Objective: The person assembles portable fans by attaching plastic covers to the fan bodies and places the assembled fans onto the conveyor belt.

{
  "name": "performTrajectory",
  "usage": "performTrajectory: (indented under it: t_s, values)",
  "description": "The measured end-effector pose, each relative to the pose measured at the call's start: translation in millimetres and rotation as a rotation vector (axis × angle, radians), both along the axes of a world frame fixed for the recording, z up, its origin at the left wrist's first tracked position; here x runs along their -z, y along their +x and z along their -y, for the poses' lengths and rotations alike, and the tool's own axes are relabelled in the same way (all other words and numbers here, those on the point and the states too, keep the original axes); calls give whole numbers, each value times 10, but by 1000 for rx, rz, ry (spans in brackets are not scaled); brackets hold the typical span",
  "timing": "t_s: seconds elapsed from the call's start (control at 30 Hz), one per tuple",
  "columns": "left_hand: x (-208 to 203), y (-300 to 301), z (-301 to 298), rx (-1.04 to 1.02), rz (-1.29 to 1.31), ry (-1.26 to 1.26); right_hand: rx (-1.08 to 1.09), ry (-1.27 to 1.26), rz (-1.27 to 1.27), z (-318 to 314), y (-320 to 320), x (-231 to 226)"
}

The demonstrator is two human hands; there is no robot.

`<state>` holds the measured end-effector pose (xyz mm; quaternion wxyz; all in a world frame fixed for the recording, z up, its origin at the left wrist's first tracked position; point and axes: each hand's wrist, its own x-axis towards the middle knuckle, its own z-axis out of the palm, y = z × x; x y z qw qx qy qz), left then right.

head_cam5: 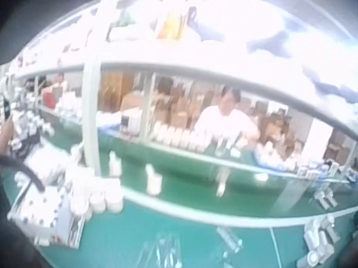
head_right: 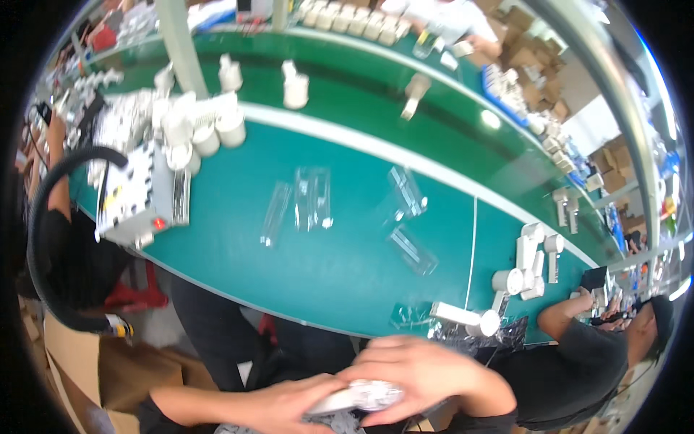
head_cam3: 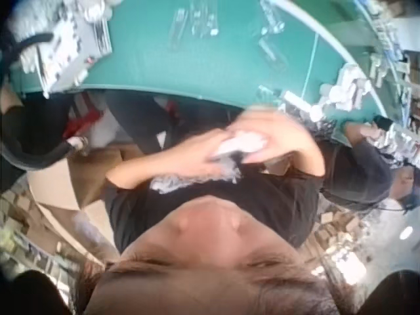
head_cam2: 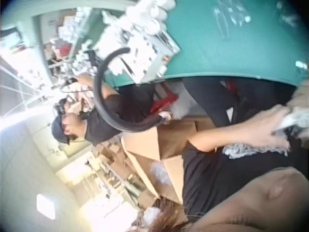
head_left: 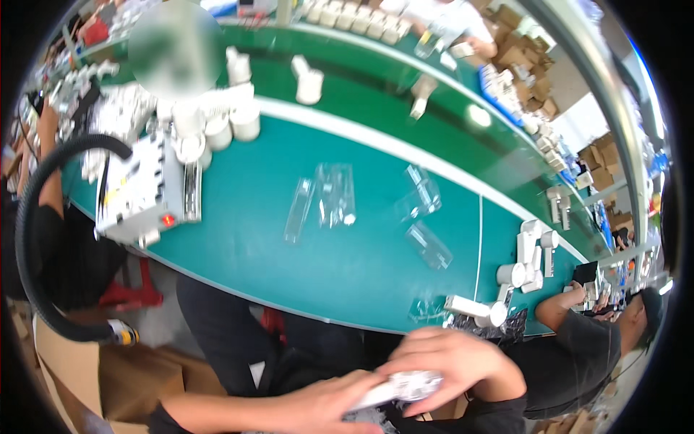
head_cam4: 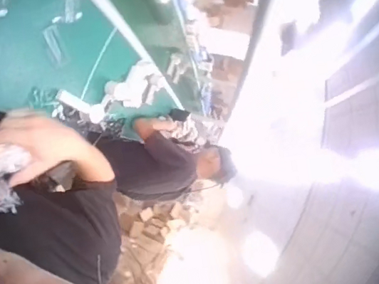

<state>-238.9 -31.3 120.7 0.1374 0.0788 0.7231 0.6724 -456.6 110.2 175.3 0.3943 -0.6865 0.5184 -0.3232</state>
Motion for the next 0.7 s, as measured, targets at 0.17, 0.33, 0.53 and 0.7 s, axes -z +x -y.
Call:
performTrajectory:
  t_s: [0.17,0.33,0.53,0.7]
  values:
    - [84,-502,797,-953,-260,-733,851,-315,-376,160,-1510,-496]
    - [398,-1248,1185,-947,-81,-933,1569,-105,-744,541,-3432,546]
    - [709,-853,1270,-1146,-134,-217,1409,424,-910,1465,-3610,758]
    - [567,314,1046,-985,-38,684,790,-95,-1948,2178,-4395,835]
